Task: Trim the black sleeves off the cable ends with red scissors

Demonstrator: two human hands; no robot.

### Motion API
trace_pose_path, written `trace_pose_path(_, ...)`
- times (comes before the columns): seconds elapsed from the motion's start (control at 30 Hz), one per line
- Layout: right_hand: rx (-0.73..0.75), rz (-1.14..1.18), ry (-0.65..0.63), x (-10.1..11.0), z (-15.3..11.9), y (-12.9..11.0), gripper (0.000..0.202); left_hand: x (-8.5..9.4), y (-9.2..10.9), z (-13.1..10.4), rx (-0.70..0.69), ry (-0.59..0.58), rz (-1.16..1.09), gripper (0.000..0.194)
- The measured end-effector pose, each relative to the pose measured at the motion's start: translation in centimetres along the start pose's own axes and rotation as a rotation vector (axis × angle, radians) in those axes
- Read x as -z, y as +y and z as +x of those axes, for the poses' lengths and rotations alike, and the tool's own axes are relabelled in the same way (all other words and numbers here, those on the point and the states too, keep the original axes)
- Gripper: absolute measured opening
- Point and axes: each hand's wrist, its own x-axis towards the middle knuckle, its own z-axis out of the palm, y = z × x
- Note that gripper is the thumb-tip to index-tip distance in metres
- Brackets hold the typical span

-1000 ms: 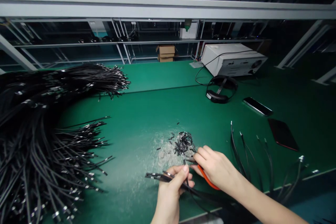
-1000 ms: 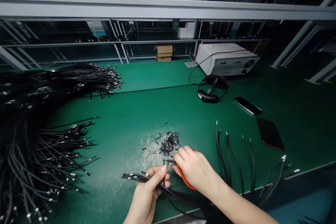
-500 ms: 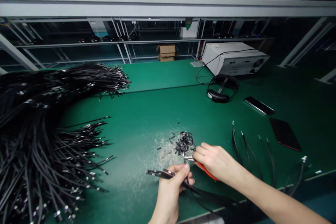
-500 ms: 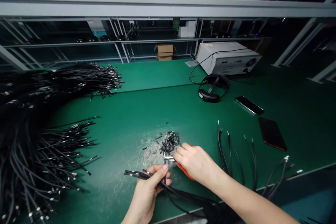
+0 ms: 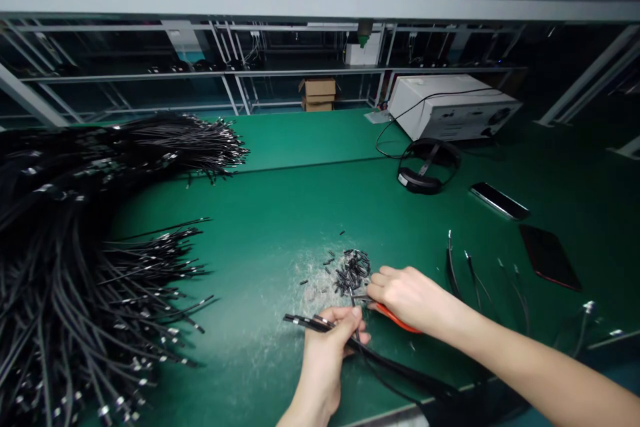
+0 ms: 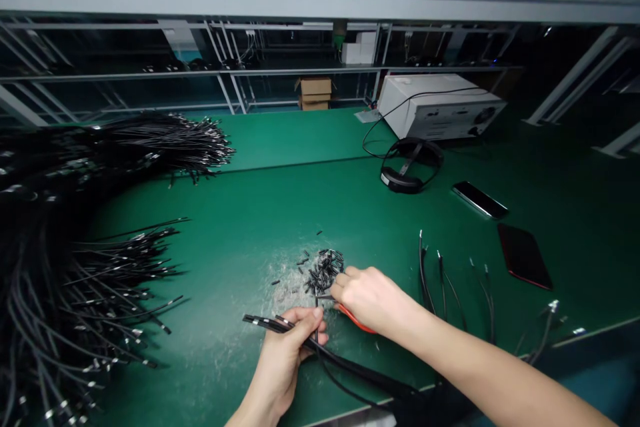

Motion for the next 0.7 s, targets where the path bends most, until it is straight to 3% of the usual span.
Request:
trace_pose_path(0.2, -0.006, 0.071, -0.062, -0.1, 0.6, 0.5, 0.013, 0.3, -0.3, 0.4, 0.016, 0.007, 0.024, 0.024)
trace_pose_path(0.27, -0.074, 0.125, -0.042, -0.2, 0.7, 0.8, 0.016, 0.4, -0.4, 0.5, 0.02, 0.01, 0.019, 0.025)
trace_pose_path(0.4, -0.295, 0.404, 0.086, -0.5, 0.9, 0.2, 0.024, 0.5, -0.9, 0.9, 0.036, 0.043, 0.019, 0.031)
trace_pose_path(0.5, -0.335, 0.696, 0.181, -0.9, 1.0, -1.5, 0.025, 0.4, -1.2, 1.2, 0.01, 0.056, 0.019, 0.032)
trace_pose_path(0.7, -0.418, 0.817, 0.359, -0.9, 1.0, -4.0, 0.02, 0.2, -1.3, 0.9, -0.066, 0.028, 0.07, 0.032)
